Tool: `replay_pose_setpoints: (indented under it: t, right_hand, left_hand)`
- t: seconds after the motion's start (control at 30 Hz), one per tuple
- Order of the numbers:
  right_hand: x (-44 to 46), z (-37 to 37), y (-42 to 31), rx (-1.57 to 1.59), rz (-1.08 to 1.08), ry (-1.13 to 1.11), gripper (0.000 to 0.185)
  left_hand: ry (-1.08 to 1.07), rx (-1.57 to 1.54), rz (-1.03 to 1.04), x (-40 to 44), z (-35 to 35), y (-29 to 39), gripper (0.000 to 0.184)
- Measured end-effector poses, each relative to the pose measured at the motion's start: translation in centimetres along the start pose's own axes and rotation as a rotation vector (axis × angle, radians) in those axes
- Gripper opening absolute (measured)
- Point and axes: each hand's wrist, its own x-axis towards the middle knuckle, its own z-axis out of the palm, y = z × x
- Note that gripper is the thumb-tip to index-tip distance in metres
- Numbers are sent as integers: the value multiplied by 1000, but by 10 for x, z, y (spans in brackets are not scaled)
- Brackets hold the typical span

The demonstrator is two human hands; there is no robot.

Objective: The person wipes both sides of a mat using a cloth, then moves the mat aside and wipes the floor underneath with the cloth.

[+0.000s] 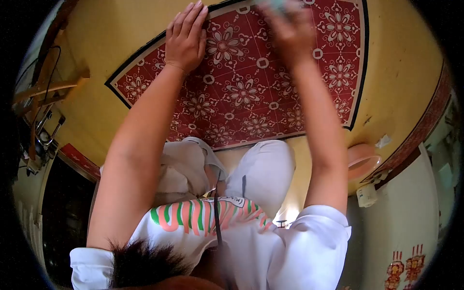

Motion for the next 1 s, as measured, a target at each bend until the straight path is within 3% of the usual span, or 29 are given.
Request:
replay_pose_setpoints:
  t: [0.03, 0.07, 0.13, 0.23, 0.27, 0.3, 0.37, 0.47, 0.53, 0.6, 0.67, 0.7, 0.8, 0.87, 0.9, 0.93, 1.0]
  right_hand:
    - [31, -11, 28, -57, -21, 35, 28]
    - [36, -30, 42, -348, 132, 146, 36]
    - [-4, -23, 124, -596, 622, 46, 49]
    - [4, -29, 103, -447, 688, 255, 55]
    - [9, -27, 64, -347, 580, 236, 54]
    - [14, -16, 19, -443, 362, 291, 52]
    - [-9, 4, -41, -121, 72, -2, 50]
    - [-12, 3, -75, -166, -209, -145, 46]
    - [12, -12, -9, 662, 337, -218, 46]
    - [-9, -23, 89, -327, 74, -26, 44]
    - [-9, -45, 161, -613, 494, -83, 53]
    - [-15, -54, 192, -670, 515, -36, 51]
    - [2, -69, 157, -723, 418, 120, 57]
    - [6, -52, 74, -441, 215, 253, 50]
    - [-3, -46, 33, -386, 70, 72, 46]
    - [-14, -35, -20, -107, 135, 14, 39]
    - [-38, -26, -94, 190, -45, -189, 37]
  left_hand:
    - [12, 3, 9, 1, 0, 0, 52]
    - [2, 11, 7, 2, 1, -1, 53]
    - [-24, 23, -7, -2, 3, -2, 55]
    - [28, 42, -5, -9, 16, -6, 51]
    - [30, 46, -11, -7, 16, -6, 53]
    - [28, 51, -15, -7, 14, -5, 54]
    - [13, 42, -21, -9, 12, -4, 55]
    - [22, 29, -27, -7, 15, -7, 55]
    - [7, 45, -31, -10, 15, -6, 55]
    - [1, 67, -33, -12, 16, -5, 56]
    - [16, 98, -29, -10, 18, -7, 57]
    - [0, 108, -32, -9, 17, -6, 55]
    - [-8, 84, -36, -9, 16, -5, 55]
    - [-32, 85, -40, -9, 16, -5, 55]
    - [-35, 78, -42, -9, 16, -5, 54]
    - [-38, 72, -46, -8, 15, -4, 54]
    - [-25, 46, -41, -7, 11, -2, 53]
